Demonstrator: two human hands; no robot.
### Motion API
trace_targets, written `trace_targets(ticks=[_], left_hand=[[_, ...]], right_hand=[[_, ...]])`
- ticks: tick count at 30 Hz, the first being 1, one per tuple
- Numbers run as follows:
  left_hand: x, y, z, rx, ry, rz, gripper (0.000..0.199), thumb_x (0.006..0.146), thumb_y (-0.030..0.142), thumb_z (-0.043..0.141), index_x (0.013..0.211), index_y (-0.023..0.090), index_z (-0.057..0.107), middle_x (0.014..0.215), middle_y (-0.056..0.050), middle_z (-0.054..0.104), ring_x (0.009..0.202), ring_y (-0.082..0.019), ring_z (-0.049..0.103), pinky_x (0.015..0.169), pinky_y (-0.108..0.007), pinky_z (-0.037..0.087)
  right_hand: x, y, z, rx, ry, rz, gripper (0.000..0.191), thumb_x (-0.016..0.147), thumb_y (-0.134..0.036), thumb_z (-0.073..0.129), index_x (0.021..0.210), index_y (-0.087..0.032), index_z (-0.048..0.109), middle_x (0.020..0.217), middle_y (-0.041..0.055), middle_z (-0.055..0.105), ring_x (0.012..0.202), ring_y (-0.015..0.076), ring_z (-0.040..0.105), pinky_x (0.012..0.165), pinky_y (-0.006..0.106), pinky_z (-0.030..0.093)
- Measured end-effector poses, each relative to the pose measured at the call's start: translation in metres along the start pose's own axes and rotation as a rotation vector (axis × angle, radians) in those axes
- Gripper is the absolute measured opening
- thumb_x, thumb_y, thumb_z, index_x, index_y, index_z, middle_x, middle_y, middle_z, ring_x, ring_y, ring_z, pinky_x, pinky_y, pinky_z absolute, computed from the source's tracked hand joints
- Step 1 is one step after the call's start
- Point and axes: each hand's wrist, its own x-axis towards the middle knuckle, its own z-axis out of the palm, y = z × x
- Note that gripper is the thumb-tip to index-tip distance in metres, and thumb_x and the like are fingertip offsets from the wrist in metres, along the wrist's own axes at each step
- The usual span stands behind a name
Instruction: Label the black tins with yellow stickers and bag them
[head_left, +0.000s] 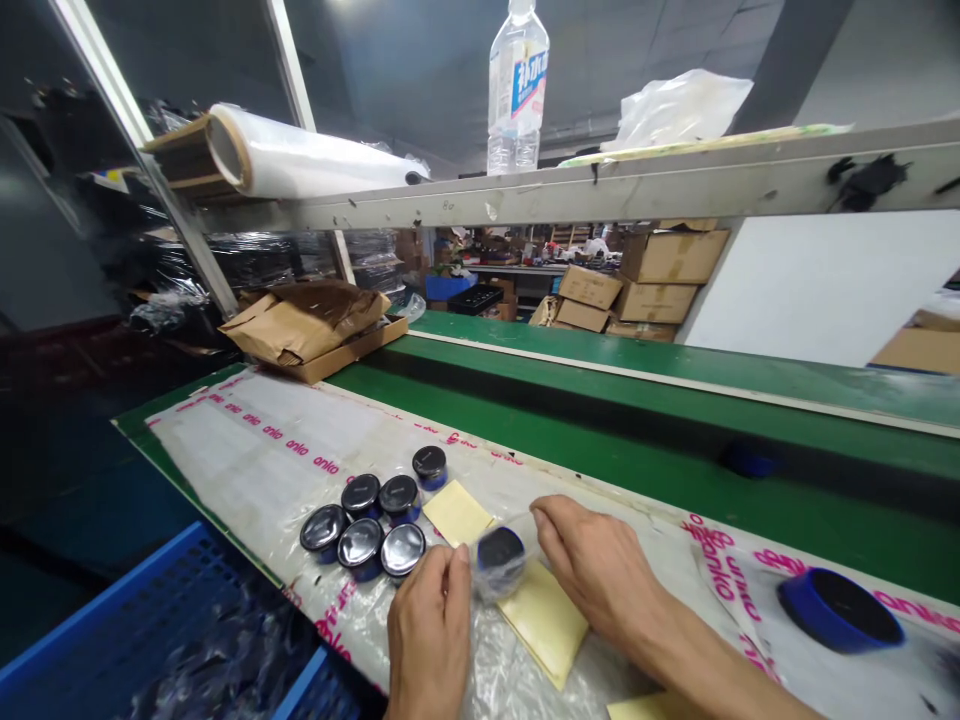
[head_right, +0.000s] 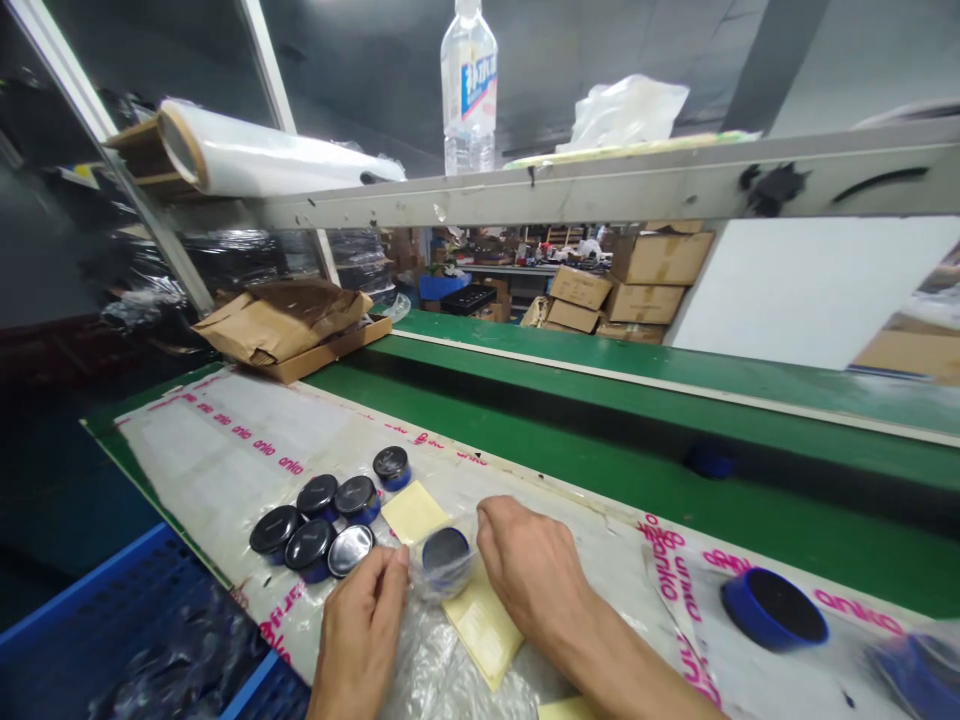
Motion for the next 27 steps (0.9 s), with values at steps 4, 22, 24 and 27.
trace_targets(ticks=[4, 22, 24, 27], left_hand=[[-0.005, 0.009, 0.003, -0.210, 0.021, -0.135, 0.047, 0.094, 0.063, 0.047, 0.075, 0.021, 0.060, 0.063, 0.002, 0.060, 0.063, -0.016, 0.055, 0.065, -0.026, 0.040], [-0.010, -0.024, 0.035, 0.056, -0.010, 0.066, 0.079, 0.080, 0.052, 0.064, 0.147, 0.016, 0.043, 0.146, -0.018, 0.053, 0.135, -0.037, 0.052, 0.110, -0.053, 0.044], [-0.005, -0.019, 0.035, 0.045, -0.024, 0.009, 0.082, 0.079, 0.058, 0.065, 0.147, 0.016, 0.044, 0.141, -0.018, 0.058, 0.129, -0.037, 0.057, 0.107, -0.053, 0.046], [-0.001, -0.022, 0.034, 0.029, -0.071, -0.010, 0.073, 0.080, 0.057, 0.061, 0.141, 0.018, 0.050, 0.135, -0.016, 0.063, 0.125, -0.035, 0.060, 0.103, -0.050, 0.049]], right_hand=[[-0.014, 0.003, -0.006, 0.177, 0.106, -0.153, 0.024, 0.104, -0.036, 0.047, 0.117, -0.022, 0.061, 0.129, 0.0111, 0.064, 0.112, 0.0286, 0.063, 0.086, 0.040, 0.050], [-0.024, -0.015, -0.023, 0.628, 0.176, -0.359, 0.017, 0.083, -0.007, 0.072, 0.085, -0.021, 0.061, 0.083, -0.0059, 0.067, 0.080, 0.0125, 0.062, 0.108, 0.039, 0.034], [-0.023, -0.011, -0.024, 0.599, 0.243, -0.332, 0.006, 0.092, -0.018, 0.067, 0.094, -0.021, 0.063, 0.092, -0.0011, 0.068, 0.089, 0.0168, 0.061, 0.099, 0.038, 0.041], [-0.021, -0.010, -0.023, 0.557, 0.152, -0.325, 0.036, 0.091, -0.030, 0.074, 0.122, -0.018, 0.059, 0.122, 0.0086, 0.064, 0.114, 0.0246, 0.055, 0.100, 0.039, 0.044]])
